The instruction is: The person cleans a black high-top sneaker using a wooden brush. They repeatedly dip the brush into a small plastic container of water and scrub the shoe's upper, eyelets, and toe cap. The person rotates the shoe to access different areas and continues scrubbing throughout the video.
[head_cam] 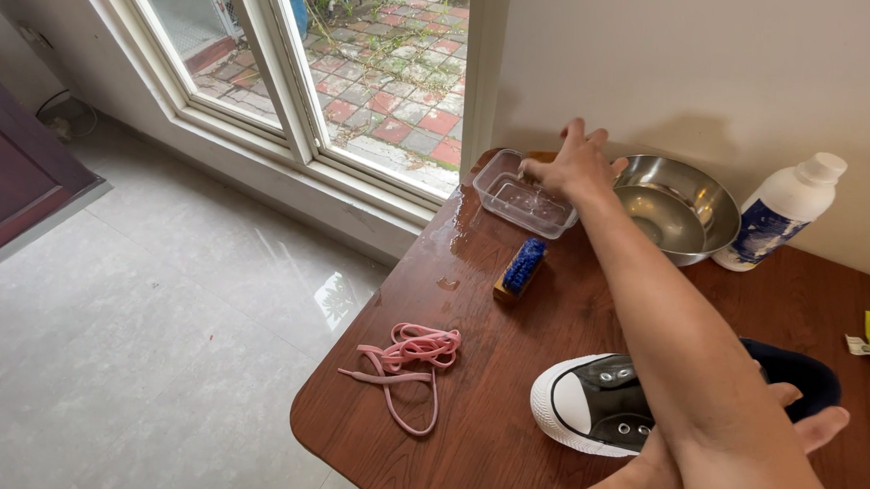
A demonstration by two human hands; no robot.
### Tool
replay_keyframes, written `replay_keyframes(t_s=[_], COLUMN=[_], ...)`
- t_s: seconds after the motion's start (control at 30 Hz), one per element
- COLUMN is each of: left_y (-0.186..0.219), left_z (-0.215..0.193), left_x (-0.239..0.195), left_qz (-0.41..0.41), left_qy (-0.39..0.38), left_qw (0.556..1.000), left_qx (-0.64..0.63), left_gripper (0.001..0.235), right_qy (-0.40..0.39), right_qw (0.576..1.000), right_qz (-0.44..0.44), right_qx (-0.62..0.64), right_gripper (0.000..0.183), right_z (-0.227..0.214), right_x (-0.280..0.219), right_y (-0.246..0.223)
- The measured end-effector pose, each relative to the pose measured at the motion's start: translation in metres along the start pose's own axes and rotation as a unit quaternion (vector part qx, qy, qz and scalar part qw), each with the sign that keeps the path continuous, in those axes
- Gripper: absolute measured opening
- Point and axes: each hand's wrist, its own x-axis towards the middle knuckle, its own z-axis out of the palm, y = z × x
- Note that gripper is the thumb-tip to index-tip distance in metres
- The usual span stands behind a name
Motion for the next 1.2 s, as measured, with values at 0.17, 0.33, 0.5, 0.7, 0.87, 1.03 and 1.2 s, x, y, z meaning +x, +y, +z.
replay_keyframes(t_s=[0.17, 0.33, 0.5, 0.7, 0.87, 1.03, 1.2], left_y=[-0.050, -0.060, -0.058, -0.060, -0.060, -0.073, -0.080], left_z=[-0.029, -0.048, -0.079, -0.088, -0.090, -0.067, -0.062], left_x=[0.056, 0.089, 0.098, 0.101, 0.102, 0.108, 0.107], left_qz=[0.017, 0.024, 0.046, 0.078, 0.083, 0.099, 0.093], left_qy=[-0.004, -0.066, 0.046, 0.073, 0.043, 0.087, 0.076], left_qw=[1.000, 0.997, 0.996, 0.994, 0.995, 0.990, 0.991], left_qx=[-0.003, -0.028, -0.069, -0.030, -0.035, -0.047, -0.052], left_gripper=[0.025, 0.045, 0.017, 0.028, 0.015, 0.026, 0.026], right_qy=[0.035, 0.073, 0.077, 0.058, 0.038, 0.083, 0.106], right_qw=[0.989, 0.916, 0.992, 0.996, 0.997, 0.995, 0.915], right_qz=[0.049, 0.148, 0.101, 0.010, -0.015, -0.002, 0.090], right_qx=[0.138, 0.366, 0.018, -0.063, -0.068, 0.060, 0.379], right_gripper=[0.087, 0.087, 0.061, 0.060, 0.052, 0.071, 0.071], right_z=[-0.033, -0.073, -0.099, -0.113, -0.109, -0.085, -0.106], right_x=[0.012, -0.004, -0.027, -0.052, -0.062, -0.023, -0.070], right_y=[0.017, 0.037, 0.077, 0.109, 0.134, 0.199, 0.204])
